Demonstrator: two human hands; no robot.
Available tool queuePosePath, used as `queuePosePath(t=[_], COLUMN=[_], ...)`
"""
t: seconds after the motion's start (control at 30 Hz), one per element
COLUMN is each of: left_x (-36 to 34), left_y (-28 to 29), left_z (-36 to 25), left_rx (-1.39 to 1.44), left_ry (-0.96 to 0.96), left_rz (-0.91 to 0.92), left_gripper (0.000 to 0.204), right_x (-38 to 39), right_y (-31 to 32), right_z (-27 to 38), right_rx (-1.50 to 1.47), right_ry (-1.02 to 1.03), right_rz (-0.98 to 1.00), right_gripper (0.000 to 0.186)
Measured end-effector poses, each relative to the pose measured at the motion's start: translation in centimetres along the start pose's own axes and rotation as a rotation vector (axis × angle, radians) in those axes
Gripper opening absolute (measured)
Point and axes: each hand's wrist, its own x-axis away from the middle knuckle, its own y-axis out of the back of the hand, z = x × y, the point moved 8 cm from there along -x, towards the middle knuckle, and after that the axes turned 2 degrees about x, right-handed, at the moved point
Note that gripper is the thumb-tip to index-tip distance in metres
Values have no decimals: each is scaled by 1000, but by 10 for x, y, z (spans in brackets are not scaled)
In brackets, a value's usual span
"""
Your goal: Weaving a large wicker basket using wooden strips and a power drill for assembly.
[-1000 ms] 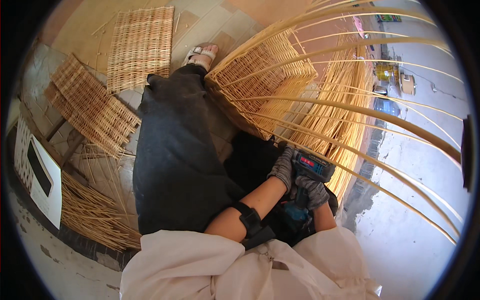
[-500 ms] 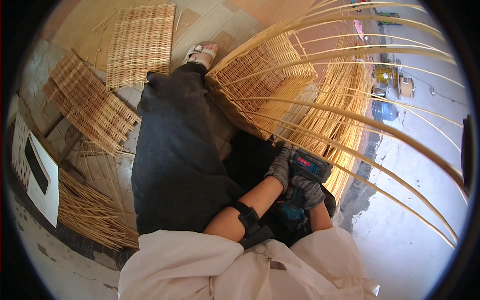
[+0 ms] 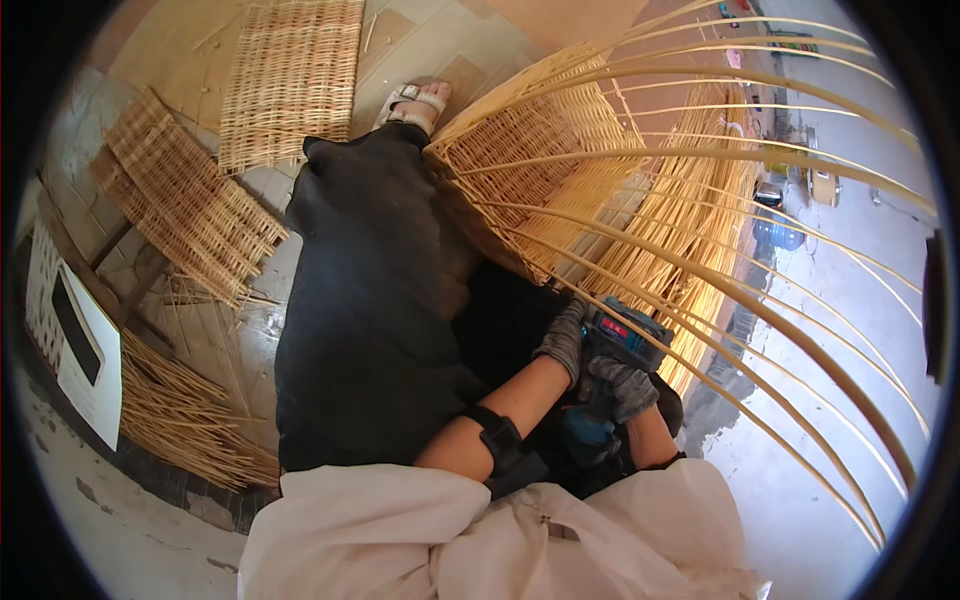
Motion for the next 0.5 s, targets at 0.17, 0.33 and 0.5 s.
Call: queuePosePath(t=[0.17, 0.33, 0.5], left_x=[-6, -1, 11], left_y=[6, 3, -4], left_z=[-1, -7, -6], left_rx=[-40, -69, 23], left_ry=[-9, -46, 29], left_rz=[-9, -40, -45], left_gripper=[45, 47, 47], right_x=[-1, -2, -6], right_y=[-3, -3, -9], right_z=[1, 0, 4], right_rx=[-10, -14, -38], right_ry=[-4, -14, -6], right_rz=[-2, -1, 2], right_gripper=[33, 34, 34])
